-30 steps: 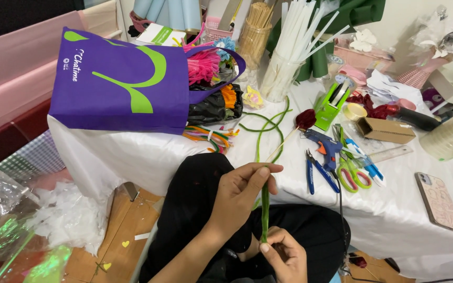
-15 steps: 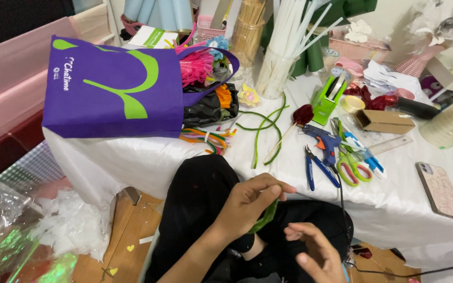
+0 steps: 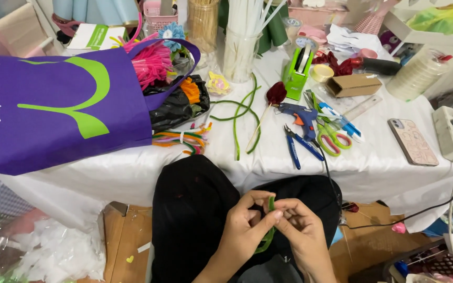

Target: The person sits at a craft table and shapes green pipe cleaners into leaf-like forms. They bend and twist the pipe cleaners by hand, then use a ruler to measure the length of the formed pieces. The person continues to refine the shape of the leaves throughout the clip.

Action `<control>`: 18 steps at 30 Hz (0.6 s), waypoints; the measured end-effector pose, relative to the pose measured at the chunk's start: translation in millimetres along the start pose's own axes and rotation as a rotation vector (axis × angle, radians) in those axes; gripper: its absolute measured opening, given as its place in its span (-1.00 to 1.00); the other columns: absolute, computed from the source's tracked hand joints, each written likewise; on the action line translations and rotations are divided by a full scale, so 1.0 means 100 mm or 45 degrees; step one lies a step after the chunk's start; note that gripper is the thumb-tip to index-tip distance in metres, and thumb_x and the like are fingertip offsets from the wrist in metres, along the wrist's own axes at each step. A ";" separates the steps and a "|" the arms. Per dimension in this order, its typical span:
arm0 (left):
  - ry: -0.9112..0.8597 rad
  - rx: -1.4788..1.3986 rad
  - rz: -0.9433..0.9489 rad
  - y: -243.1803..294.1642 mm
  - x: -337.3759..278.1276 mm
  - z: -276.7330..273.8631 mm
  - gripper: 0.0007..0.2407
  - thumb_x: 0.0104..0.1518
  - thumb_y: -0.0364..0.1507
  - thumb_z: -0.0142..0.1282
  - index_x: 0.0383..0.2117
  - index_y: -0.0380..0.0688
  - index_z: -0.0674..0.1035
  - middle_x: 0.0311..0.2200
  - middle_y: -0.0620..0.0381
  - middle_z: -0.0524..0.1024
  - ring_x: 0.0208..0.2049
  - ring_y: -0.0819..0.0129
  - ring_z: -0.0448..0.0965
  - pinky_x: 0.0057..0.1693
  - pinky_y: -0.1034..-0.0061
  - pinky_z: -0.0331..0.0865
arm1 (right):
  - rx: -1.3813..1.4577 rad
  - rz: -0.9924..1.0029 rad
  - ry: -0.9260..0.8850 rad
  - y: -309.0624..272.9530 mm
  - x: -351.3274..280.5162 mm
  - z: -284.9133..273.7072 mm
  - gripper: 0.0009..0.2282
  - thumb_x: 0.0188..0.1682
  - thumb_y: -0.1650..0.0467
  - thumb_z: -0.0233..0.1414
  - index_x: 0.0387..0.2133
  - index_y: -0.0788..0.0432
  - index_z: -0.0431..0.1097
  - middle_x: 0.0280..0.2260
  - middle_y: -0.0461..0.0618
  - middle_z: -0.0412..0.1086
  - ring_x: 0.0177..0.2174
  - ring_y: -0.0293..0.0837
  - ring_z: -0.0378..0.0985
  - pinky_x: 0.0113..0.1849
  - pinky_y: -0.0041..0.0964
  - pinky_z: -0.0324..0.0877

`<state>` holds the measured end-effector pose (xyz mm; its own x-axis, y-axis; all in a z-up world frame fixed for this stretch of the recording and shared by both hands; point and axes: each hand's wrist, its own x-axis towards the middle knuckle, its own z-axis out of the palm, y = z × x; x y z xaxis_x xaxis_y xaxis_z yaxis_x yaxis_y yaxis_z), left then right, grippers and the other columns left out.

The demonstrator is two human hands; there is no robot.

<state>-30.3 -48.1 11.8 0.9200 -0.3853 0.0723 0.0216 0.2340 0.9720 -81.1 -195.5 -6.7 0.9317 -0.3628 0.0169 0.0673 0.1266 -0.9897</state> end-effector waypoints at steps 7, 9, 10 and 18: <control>0.009 -0.262 -0.022 -0.14 0.10 -0.02 -0.90 0.13 -0.53 0.32 -0.42 -0.17 0.57 -0.48 0.17 0.57 -0.61 0.65 0.41 -0.41 0.74 0.31 | 0.057 -0.111 -0.060 0.02 -0.02 -0.20 -0.80 -0.11 0.58 0.20 -0.20 0.34 0.51 -0.35 0.09 0.54 -0.33 -0.16 0.55 -0.22 -0.34 0.46; -0.199 -0.271 -0.016 -0.02 0.09 -0.05 -0.93 0.17 -0.55 0.25 -0.40 -0.19 0.58 -0.43 0.14 0.62 -0.47 0.55 0.59 -0.29 0.75 0.44 | -0.026 -0.095 -0.081 -0.07 -0.03 -0.29 -0.84 -0.08 0.56 0.17 -0.22 0.36 0.51 -0.36 0.13 0.52 -0.36 -0.05 0.61 -0.27 -0.25 0.51; -0.196 -0.268 -0.015 0.10 0.08 -0.09 -0.93 0.17 -0.55 0.25 -0.40 -0.19 0.58 -0.43 0.14 0.62 -0.47 0.55 0.59 -0.29 0.75 0.44 | -0.023 -0.094 -0.084 -0.13 -0.01 -0.34 -0.84 -0.08 0.56 0.17 -0.22 0.36 0.51 -0.36 0.13 0.52 -0.36 -0.05 0.61 -0.27 -0.25 0.51; -0.530 0.594 -0.390 0.62 0.02 -0.28 -0.95 0.13 -0.41 0.24 -0.45 -0.04 0.64 -0.62 0.35 0.47 -0.60 0.68 0.37 -0.35 0.73 0.23 | -0.533 -0.132 -0.439 -0.49 0.01 -0.64 -0.87 -0.05 0.45 0.16 -0.33 0.23 0.66 -0.36 0.05 0.61 -0.32 -0.09 0.67 -0.26 -0.22 0.50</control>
<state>-16.4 -9.3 65.9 0.6704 -0.7050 -0.2314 -0.0002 -0.3121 0.9500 -105.9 -261.0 33.0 0.9954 -0.0216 0.0930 0.0824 -0.2974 -0.9512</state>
